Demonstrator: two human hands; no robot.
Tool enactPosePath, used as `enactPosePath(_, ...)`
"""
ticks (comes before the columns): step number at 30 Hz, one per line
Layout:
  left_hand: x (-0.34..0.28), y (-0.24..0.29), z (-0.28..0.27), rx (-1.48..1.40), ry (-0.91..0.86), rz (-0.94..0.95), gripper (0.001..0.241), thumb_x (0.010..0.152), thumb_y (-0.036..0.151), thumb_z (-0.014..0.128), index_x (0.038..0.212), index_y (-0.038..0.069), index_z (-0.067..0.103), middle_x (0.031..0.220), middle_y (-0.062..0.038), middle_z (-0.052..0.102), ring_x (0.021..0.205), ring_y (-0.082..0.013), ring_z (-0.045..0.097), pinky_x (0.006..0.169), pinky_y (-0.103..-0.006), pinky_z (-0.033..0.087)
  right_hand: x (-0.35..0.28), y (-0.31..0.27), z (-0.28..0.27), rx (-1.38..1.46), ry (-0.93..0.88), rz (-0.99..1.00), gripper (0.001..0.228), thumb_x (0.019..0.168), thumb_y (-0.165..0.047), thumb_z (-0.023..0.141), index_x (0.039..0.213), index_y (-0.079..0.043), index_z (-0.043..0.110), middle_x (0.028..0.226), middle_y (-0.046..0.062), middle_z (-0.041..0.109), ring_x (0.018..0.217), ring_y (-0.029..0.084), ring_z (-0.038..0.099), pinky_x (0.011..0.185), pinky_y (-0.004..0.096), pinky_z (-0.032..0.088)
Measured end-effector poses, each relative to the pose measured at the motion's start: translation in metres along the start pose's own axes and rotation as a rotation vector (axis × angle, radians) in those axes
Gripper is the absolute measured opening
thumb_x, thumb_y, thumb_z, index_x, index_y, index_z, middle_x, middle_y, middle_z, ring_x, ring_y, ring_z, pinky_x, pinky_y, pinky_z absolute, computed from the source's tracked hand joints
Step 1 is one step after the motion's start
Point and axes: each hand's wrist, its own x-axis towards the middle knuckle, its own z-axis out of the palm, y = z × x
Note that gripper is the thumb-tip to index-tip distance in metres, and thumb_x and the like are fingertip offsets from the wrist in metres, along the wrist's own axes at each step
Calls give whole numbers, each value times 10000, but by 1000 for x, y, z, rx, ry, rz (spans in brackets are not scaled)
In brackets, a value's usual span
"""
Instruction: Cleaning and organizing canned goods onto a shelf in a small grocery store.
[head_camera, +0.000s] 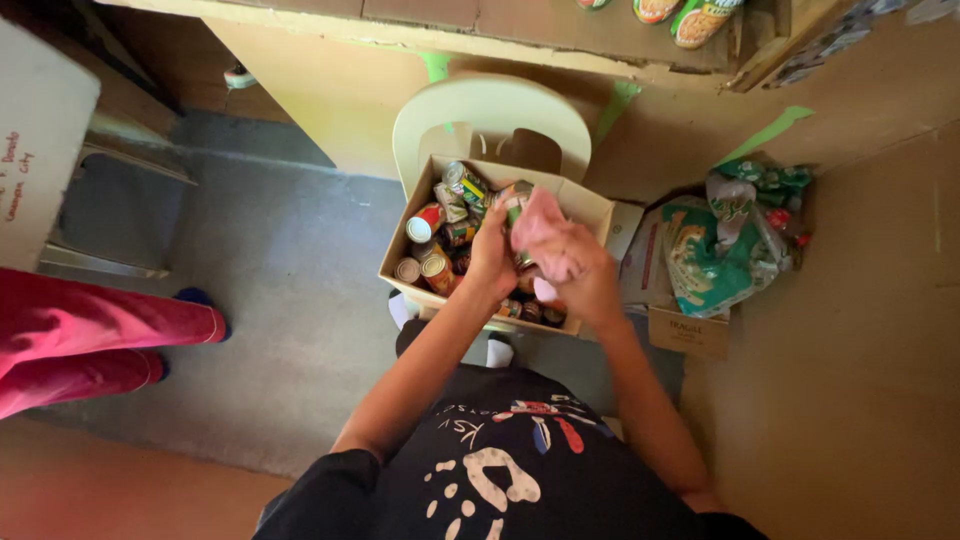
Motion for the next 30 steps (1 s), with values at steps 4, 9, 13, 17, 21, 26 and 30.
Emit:
enactPosePath(4,12,-4,-22,-54,-69,2,303,1015,287,555,1285,152,565,1119,-66,692,1025,-228,678,932,-419,561,-21,39,3,30,54,8,231,707,83,792,836,-100,738,970,47,739,936,205,727,834,290,551)
enactPosePath(9,10,-1,-26,22,-15,-191,233,967,218,703,1150,117,601,978,-77,667,865,-247,684,778,-453,586,-17,52,-21,477,303,315,312,752,72,722,1024,-81,713,1064,41,743,1055,222,740,934,412,650)
enactPosePath(13,3,2,-14,-163,-67,-280,273,994,266,681,1185,86,607,1024,-105,684,905,-262,698,827,-458,592,15,15,-40,393,226,186,593,807,70,688,1382,-71,660,1394,92,682,1285,218,640,1138,362,498)
enactPosePath(17,-10,4,-7,-6,1,-325,338,973,315,560,1247,121,598,1101,-74,704,1008,-236,685,912,-500,535,30,-26,-35,594,-366,91,985,631,42,820,1531,-76,437,1606,118,399,1421,234,442,1145,364,376)
enactPosePath(21,-7,11,-26,-11,-178,-244,374,1020,267,546,1308,34,595,1200,-124,710,1116,-259,678,1050,-453,511,4,8,-9,433,-209,198,728,728,33,765,1432,-57,605,1548,138,538,1371,195,562,1061,353,565)
enactPosePath(26,-20,34,-1,-62,-170,-214,354,1019,299,567,1282,68,614,1168,-115,714,1067,-243,699,984,-429,555,-31,54,-6,490,68,194,392,759,86,808,1130,-3,721,1134,121,737,1023,179,715,912,323,607)
enactPosePath(30,-22,44,4,-33,-119,-160,383,1028,395,631,1253,86,617,1125,-87,723,998,-205,708,852,-389,592,-19,50,-20,959,147,301,304,1010,-10,741,1297,-2,644,1184,133,675,1073,231,674,927,408,593)
